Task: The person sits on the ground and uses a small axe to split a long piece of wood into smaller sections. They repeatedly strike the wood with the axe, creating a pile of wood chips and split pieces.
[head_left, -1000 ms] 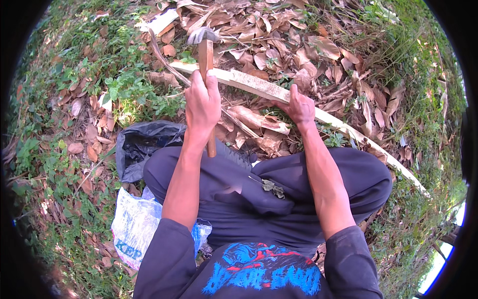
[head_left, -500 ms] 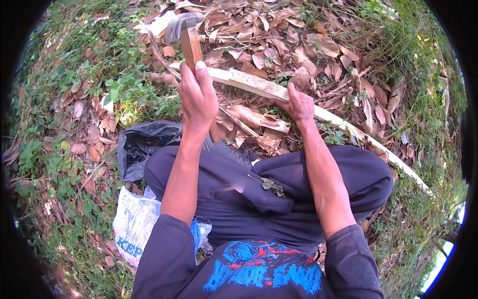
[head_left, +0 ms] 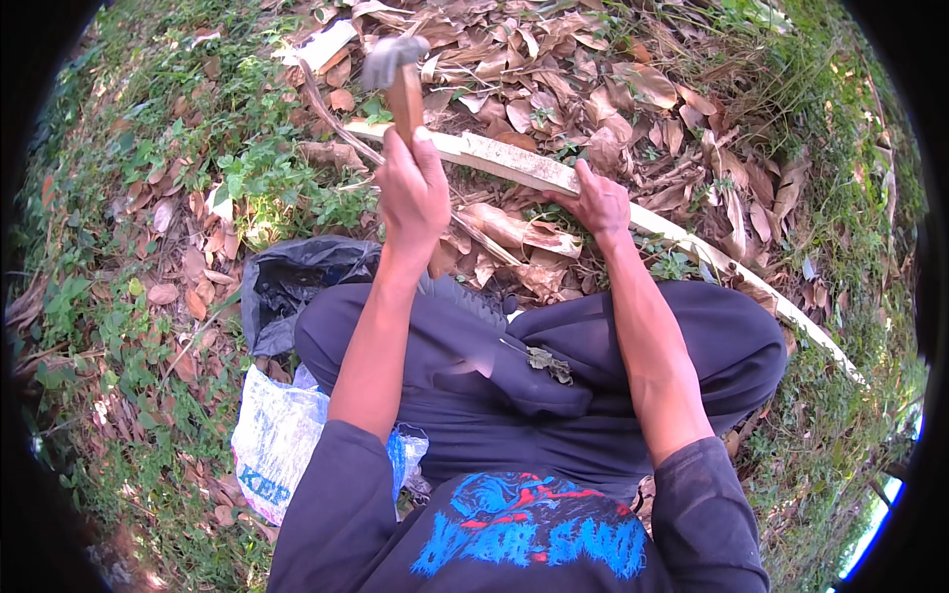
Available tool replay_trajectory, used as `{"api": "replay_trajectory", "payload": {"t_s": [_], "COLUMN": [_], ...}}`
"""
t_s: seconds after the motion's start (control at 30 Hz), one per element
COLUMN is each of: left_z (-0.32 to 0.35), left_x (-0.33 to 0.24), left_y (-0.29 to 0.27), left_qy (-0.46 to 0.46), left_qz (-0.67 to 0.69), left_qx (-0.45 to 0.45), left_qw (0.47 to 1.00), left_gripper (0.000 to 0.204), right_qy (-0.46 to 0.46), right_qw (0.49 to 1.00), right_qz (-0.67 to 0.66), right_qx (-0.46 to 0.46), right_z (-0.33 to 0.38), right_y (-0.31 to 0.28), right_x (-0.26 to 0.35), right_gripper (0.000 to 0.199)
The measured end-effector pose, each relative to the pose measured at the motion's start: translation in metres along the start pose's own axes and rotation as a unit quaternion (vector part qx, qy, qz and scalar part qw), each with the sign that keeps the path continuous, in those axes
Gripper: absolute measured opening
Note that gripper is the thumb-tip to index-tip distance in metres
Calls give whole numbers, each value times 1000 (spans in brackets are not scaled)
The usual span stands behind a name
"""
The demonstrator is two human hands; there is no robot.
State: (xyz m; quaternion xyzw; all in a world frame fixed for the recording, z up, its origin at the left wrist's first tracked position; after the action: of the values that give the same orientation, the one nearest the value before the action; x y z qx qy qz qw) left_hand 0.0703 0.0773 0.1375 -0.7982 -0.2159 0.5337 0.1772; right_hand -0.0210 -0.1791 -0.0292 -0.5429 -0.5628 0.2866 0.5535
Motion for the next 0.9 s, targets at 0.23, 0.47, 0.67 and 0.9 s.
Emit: {"api": "replay_trajectory", "payload": {"t_s": [0.23,0.47,0.67,0.9], "left_z": [-7,6,8,8], "left_x": [26,12,12,-1], "left_y": [8,11,24,4], "left_qy": [-92,-70,-47,-15], "left_qz": [-82,-40,-94,15], "left_qx": [114,80,165,44], "left_qw": [986,994,981,999], "left_gripper": [49,38,37,36], "right_qy": [7,-1,11,-2], "right_qw": [1000,1000,1000,1000], "right_qz": [-8,14,7,7], "right_qx": [-4,10,7,4], "right_z": [0,1,4,-1], "right_y": [0,6,7,5], "right_x": [-3,-2,-10,1], "right_gripper": [72,74,73,70]}}
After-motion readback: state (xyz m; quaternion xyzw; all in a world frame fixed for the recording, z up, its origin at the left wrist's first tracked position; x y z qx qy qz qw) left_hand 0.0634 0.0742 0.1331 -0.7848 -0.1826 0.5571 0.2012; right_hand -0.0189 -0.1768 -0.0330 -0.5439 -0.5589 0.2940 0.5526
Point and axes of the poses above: each hand's wrist, its own z-axis away from the middle knuckle, its own y-axis out of the palm, x = y × z, the point moved 10 cm from there along -z, towards the middle knuckle, and after that the axes turned 7 degrees about -x, right-handed, at the moved point
